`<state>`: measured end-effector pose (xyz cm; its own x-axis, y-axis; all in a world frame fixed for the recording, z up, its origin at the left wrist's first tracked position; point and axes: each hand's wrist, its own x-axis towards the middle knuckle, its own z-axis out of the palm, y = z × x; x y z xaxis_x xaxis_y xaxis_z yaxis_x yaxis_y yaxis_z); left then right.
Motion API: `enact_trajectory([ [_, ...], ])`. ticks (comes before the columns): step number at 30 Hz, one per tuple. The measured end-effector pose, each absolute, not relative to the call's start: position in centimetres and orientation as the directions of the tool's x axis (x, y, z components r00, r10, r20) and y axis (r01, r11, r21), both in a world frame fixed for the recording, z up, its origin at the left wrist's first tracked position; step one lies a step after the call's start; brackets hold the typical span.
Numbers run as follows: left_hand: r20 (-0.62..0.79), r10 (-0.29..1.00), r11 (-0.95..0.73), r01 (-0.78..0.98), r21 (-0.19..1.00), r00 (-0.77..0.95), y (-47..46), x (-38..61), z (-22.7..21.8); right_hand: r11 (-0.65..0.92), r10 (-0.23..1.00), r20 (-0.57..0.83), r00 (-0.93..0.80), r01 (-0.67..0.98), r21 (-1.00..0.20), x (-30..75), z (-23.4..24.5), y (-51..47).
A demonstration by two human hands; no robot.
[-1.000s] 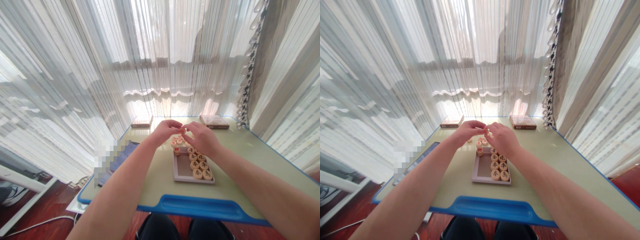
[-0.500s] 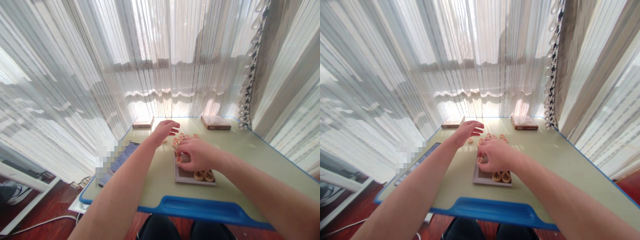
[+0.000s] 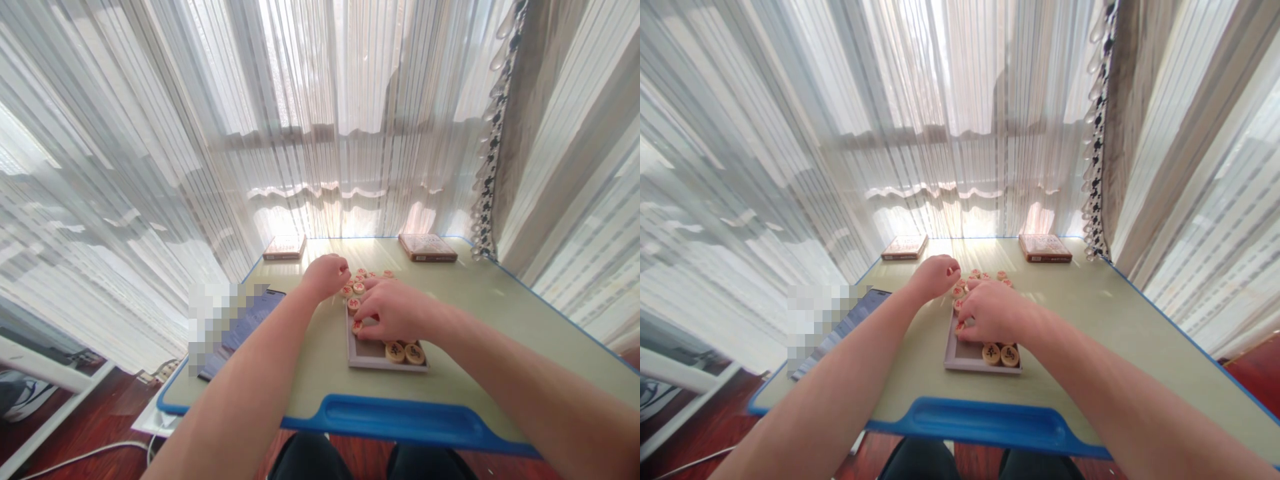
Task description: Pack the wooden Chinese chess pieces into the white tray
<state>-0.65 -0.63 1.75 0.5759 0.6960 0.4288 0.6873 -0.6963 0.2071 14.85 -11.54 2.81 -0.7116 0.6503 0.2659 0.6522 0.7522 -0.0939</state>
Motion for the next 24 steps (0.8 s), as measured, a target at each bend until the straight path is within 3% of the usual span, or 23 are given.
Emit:
enact_trajectory([
  [3, 0.396, 0.685, -0.699, 0.705, 0.122, 0.611, -0.78, -0.75, 1.7, 0.747, 0.653, 0.246, -0.716, 0.662, -0.054, 14.86, 2.9, -11.61],
  [14, 0.377, 0.71, -0.67, 0.736, 0.099, 0.595, -0.98, -0.86, 2.06, 0.735, 0.663, 0.272, -0.698, 0.675, -0.06, 14.35, 3.16, -12.04],
  [24, 0.372, 0.711, -0.672, 0.732, 0.111, 0.597, -0.98, -0.98, 2.13, 0.751, 0.659, 0.182, -0.73, 0.65, -0.114, 14.15, 2.75, -11.92],
])
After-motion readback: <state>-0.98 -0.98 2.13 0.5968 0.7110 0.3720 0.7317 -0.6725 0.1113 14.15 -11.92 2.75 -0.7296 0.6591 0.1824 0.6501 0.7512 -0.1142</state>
